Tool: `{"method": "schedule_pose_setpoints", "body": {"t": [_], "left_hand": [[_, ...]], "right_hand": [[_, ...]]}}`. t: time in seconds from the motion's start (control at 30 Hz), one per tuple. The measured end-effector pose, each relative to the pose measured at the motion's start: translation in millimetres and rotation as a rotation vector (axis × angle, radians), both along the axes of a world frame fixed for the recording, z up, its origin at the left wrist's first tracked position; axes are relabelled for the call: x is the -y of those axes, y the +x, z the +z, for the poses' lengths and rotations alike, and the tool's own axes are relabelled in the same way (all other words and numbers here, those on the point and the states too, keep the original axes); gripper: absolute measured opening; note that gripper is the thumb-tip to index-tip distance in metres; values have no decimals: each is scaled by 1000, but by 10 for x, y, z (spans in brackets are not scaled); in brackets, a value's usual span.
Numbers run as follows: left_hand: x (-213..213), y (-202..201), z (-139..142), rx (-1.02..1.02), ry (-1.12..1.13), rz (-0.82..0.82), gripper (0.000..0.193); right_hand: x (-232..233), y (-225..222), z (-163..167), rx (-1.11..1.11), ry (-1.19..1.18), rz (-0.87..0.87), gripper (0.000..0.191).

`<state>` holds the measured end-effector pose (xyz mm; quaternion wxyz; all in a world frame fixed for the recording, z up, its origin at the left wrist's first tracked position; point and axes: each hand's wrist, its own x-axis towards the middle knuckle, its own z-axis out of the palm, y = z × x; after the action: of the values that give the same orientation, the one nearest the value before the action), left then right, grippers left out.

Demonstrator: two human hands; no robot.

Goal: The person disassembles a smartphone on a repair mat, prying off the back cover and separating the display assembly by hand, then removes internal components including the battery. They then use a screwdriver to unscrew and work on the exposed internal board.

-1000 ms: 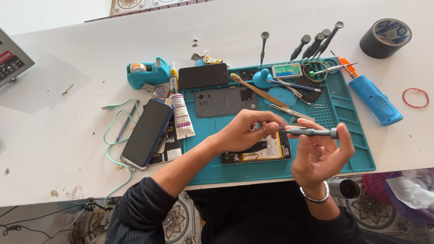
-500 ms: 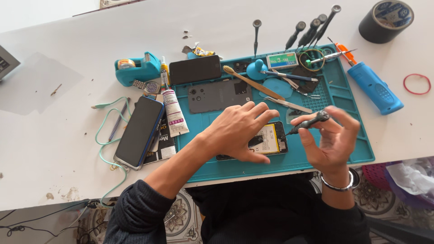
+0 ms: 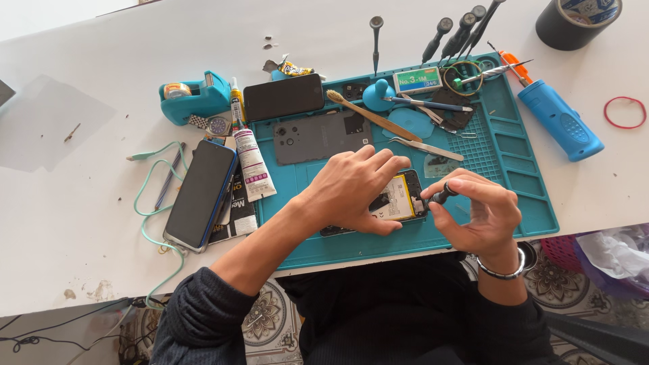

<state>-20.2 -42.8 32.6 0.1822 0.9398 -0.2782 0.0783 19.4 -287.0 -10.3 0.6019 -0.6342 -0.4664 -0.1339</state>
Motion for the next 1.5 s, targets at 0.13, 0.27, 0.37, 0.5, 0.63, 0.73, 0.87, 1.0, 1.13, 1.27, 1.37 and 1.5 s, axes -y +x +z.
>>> {"method": "schedule_pose_setpoints", "body": {"t": [0.13,0.27,0.37,0.5,0.63,0.73,0.87,1.0,1.13,1.27,1.37,1.5], "left_hand": [[1,7,2,-1,-4,-3,89],[0,1,14,0,-4,-7,85],[-13,-3,24,9,-13,-14,83],[-16,-1,27,2,-14,-14,82],[-18,-1,25,3,-15,-15,81],[-17,-2,23,9,-17,-17,81],[-15,1,22,-15,-13,-13,82],[-13,-13,16,13,-5,-19,77],[-2,-4,3,26,-17,-31,83],[0,-12,-4,51,-29,-44,80],[-4,-11,0,19,-36,-54,75],[-14,-11,6,35,-39,-60,74]], "right_hand": [[2,-6,11,-10,-2,4,55],[-5,-10,12,-13,-5,13,55],[-10,-7,21,-15,-12,28,54],[-15,-2,36,-15,-17,37,53],[-19,9,46,-6,-29,32,52],[-20,7,49,-8,-26,38,52],[-21,9,46,-6,-15,31,52],[-15,6,35,-19,-13,29,52],[-15,4,24,-13,-11,22,51],[-9,7,28,-21,-12,8,52],[-7,-1,33,-29,-22,7,53],[-14,-5,41,-29,-32,8,52]]}}
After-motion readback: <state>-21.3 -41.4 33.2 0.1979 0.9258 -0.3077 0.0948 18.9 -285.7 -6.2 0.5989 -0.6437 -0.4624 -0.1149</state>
